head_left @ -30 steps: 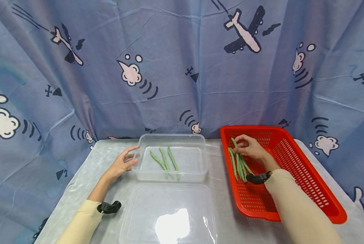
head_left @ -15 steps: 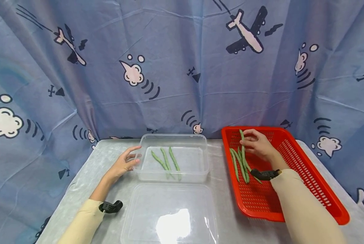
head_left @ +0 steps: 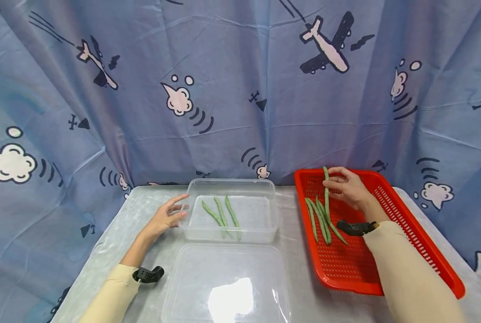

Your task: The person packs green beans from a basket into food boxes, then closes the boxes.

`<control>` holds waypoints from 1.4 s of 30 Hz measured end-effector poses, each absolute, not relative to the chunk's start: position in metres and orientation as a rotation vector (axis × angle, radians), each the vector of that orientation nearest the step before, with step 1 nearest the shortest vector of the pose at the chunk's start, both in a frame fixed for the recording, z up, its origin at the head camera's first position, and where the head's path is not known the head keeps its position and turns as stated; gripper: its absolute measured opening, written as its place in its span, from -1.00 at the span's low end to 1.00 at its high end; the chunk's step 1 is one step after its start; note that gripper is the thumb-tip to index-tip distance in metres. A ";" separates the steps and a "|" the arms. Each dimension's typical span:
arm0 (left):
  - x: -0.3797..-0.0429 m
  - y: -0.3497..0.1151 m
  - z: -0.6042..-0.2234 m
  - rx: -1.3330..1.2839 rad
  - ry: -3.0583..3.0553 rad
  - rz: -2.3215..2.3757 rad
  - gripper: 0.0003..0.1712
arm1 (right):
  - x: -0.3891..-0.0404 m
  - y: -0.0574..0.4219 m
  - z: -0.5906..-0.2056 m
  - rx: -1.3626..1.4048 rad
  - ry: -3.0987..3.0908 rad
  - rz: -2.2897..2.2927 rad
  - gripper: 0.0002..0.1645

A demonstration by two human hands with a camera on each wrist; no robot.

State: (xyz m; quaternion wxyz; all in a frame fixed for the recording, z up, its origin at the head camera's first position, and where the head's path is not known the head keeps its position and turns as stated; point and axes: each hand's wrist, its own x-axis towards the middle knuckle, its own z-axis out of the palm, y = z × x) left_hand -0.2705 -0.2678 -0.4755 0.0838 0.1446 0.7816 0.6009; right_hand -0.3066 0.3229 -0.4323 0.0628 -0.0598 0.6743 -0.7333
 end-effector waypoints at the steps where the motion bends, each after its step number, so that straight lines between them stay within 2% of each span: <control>1: -0.271 -0.268 -0.476 0.432 2.325 1.800 -0.33 | -0.307 0.323 -0.431 -0.182 2.045 -2.212 -0.62; 17: -0.270 -0.265 -0.474 0.421 2.335 1.809 -0.34 | -0.312 0.298 -0.402 -0.289 2.068 -2.231 -0.58; 26: -0.271 -0.266 -0.476 0.424 2.337 1.809 -0.34 | -0.318 0.282 -0.397 -0.357 2.049 -2.250 -0.63; 42: -0.269 -0.264 -0.474 0.414 2.340 1.815 -0.34 | -0.325 0.238 -0.387 -0.357 2.047 -2.231 -0.61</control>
